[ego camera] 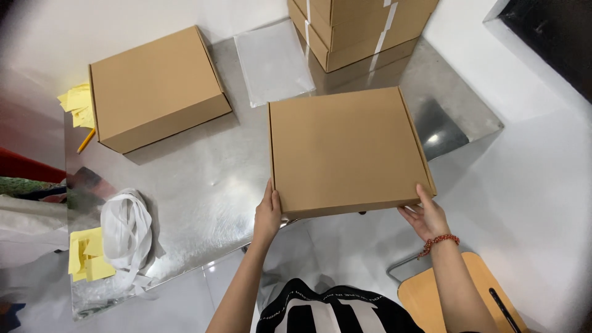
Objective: The person unpacks a cardboard box containing a pink and a green garment, removes them from plastic packaging, and hangs them on a clothing rack. The person then folds the empty packaging and places it back into the box before closing it.
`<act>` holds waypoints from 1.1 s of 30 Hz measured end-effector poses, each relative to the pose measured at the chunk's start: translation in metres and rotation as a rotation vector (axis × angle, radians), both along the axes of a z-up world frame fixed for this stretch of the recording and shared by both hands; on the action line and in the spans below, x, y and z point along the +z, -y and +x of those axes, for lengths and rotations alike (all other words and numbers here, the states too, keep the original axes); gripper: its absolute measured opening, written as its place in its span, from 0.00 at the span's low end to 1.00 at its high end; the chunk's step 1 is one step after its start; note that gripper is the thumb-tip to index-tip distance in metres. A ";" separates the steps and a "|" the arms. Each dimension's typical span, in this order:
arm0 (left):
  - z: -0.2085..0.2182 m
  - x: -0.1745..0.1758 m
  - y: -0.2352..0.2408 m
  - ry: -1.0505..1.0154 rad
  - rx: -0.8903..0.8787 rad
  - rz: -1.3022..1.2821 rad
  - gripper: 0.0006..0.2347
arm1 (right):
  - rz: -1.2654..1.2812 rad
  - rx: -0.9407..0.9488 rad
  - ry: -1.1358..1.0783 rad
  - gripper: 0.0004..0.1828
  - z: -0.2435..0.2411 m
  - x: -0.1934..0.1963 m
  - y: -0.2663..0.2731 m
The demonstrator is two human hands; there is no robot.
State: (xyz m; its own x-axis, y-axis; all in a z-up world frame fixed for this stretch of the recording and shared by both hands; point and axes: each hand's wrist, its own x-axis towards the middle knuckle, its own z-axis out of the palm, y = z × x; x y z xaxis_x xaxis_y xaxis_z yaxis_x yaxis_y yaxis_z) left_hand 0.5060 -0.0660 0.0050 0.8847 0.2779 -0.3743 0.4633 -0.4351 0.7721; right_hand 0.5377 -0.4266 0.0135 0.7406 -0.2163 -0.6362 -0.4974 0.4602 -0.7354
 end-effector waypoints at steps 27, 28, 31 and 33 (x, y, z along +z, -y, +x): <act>0.068 -0.049 0.020 0.228 0.224 -0.470 0.34 | 0.097 -0.174 0.418 0.03 0.090 0.088 0.051; 0.077 -0.061 0.018 0.232 0.219 -0.470 0.34 | 0.098 -0.178 0.422 0.03 0.108 0.103 0.041; 0.101 -0.084 0.009 0.225 0.277 -0.302 0.24 | 0.038 -0.190 0.551 0.09 0.164 0.137 0.011; 0.116 -0.081 0.003 0.217 0.289 -0.294 0.23 | -0.046 -0.214 0.625 0.12 0.209 0.149 -0.002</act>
